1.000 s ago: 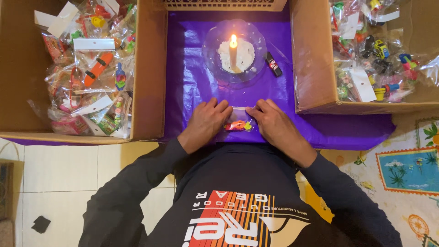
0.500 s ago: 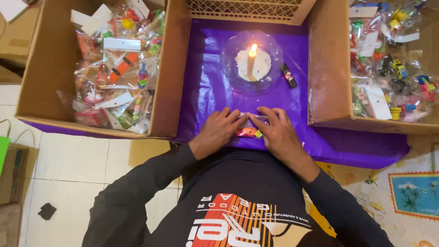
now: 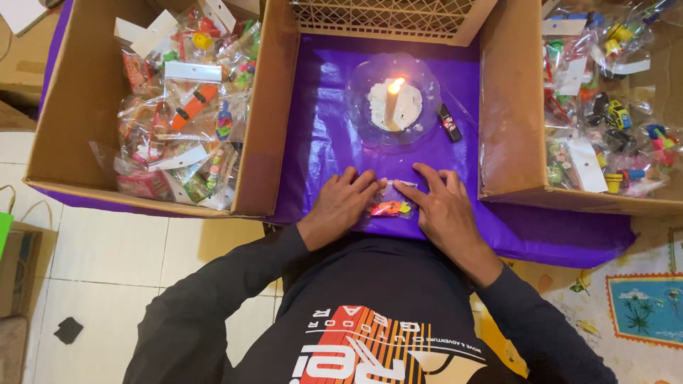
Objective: Sealing small plastic bags containing trinkets using a candle flame as a heat source
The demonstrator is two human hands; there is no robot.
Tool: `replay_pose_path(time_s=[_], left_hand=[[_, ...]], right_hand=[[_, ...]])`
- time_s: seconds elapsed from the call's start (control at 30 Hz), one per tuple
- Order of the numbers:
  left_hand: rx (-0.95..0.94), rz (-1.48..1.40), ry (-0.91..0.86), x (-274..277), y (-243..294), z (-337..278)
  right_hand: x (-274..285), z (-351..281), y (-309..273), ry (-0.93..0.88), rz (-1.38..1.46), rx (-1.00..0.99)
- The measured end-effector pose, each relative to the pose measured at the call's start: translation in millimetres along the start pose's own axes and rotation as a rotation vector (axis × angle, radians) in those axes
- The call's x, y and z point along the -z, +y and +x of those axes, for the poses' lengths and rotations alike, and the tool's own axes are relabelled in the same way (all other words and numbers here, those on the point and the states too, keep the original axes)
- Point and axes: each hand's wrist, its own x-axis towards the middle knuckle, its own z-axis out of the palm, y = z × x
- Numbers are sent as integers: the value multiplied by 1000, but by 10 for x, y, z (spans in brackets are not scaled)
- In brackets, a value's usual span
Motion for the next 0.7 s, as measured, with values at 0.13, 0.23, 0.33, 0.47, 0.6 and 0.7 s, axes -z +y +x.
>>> replay_pose_path(time_s=[0.13, 0.23, 0.33, 0.47, 0.6, 0.7], left_hand=[[-4, -11, 41, 15, 8, 6], [-18, 6, 71, 17, 5, 2], [-27, 5, 92, -60, 18, -10], [-35, -42, 95, -82, 13, -15], [-33, -5, 121, -60, 27, 9], [-45, -8, 130, -18, 41, 4]], right_hand=[[37, -14, 19, 18, 41, -7], [-50, 21, 42, 63, 110, 44], [-78, 54, 19, 80, 133, 138], [-83, 100, -51, 17, 38, 196], [8, 137, -25, -6, -28, 192], [81, 123, -33, -22, -73, 159]])
